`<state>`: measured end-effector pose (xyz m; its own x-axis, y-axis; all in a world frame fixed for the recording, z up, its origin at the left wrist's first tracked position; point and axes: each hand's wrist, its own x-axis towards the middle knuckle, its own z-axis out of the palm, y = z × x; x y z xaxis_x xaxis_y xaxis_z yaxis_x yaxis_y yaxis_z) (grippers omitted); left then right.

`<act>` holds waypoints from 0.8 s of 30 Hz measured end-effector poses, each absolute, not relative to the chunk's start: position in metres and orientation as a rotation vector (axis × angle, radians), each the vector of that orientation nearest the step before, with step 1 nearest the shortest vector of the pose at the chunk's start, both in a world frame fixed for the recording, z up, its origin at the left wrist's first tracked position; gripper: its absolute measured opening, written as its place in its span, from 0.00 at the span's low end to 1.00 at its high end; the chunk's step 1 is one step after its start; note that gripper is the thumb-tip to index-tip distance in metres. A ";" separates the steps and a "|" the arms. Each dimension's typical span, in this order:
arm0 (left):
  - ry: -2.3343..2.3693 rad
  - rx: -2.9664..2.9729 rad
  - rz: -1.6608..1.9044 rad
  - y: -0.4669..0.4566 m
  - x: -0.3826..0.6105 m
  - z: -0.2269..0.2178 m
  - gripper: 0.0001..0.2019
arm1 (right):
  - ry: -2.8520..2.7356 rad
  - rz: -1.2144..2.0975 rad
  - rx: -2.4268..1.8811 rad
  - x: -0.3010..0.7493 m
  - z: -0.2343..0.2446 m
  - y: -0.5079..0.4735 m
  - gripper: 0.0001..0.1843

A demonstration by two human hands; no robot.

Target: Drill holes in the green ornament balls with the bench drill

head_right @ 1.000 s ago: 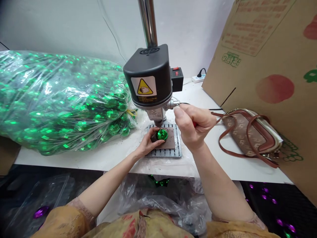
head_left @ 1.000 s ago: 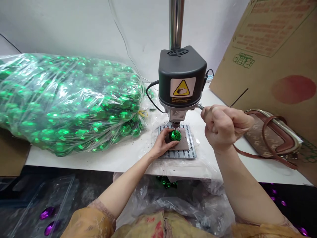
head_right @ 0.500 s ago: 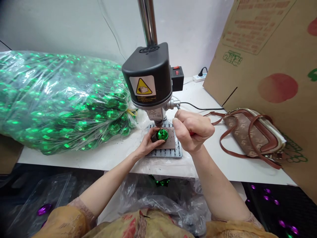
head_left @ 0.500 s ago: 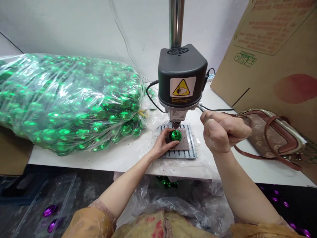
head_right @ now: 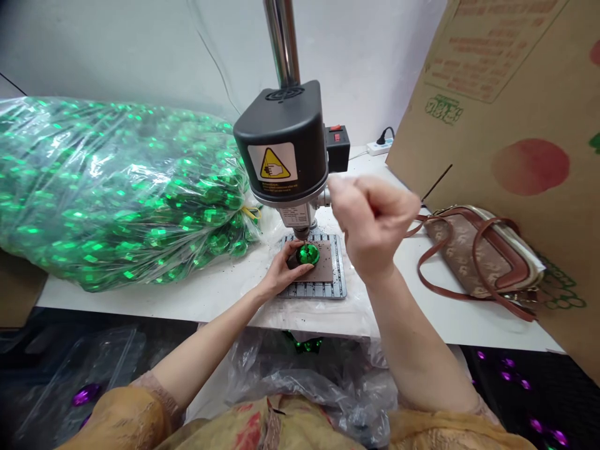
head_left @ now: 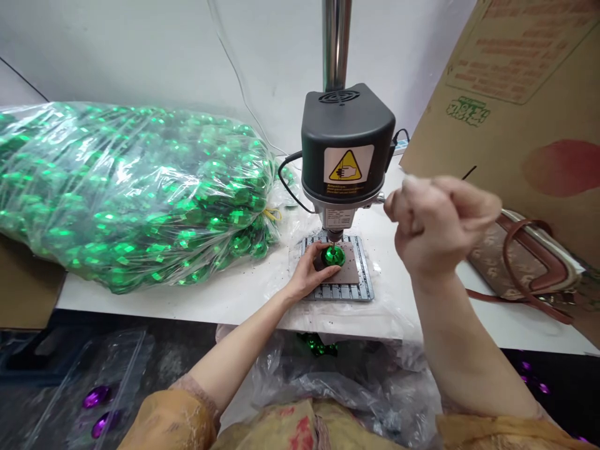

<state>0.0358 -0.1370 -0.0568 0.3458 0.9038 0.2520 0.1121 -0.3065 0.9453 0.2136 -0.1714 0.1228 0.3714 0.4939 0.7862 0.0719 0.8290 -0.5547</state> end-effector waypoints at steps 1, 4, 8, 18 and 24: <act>0.946 1.682 1.088 -0.140 0.036 -0.054 0.29 | -1.145 0.347 -0.583 0.213 0.135 -0.169 0.27; 1.122 1.752 1.195 -0.164 0.032 -0.045 0.25 | -1.068 0.502 -0.577 0.211 0.159 -0.161 0.26; 0.951 2.066 1.155 -0.226 0.006 -0.054 0.25 | -1.072 0.533 -0.549 0.211 0.164 -0.158 0.28; 0.768 2.576 0.731 -0.280 -0.046 -0.090 0.14 | -1.037 0.534 -0.541 0.212 0.162 -0.157 0.28; 1.336 2.351 0.958 -0.126 -0.016 -0.043 0.10 | -1.043 0.534 -0.546 0.211 0.161 -0.160 0.28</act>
<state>-0.0165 -0.1258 -0.0425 0.3554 0.8391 0.4118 0.6590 -0.5374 0.5262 0.2106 -0.1596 0.1607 0.4040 0.6444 0.6492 -0.1498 0.7467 -0.6480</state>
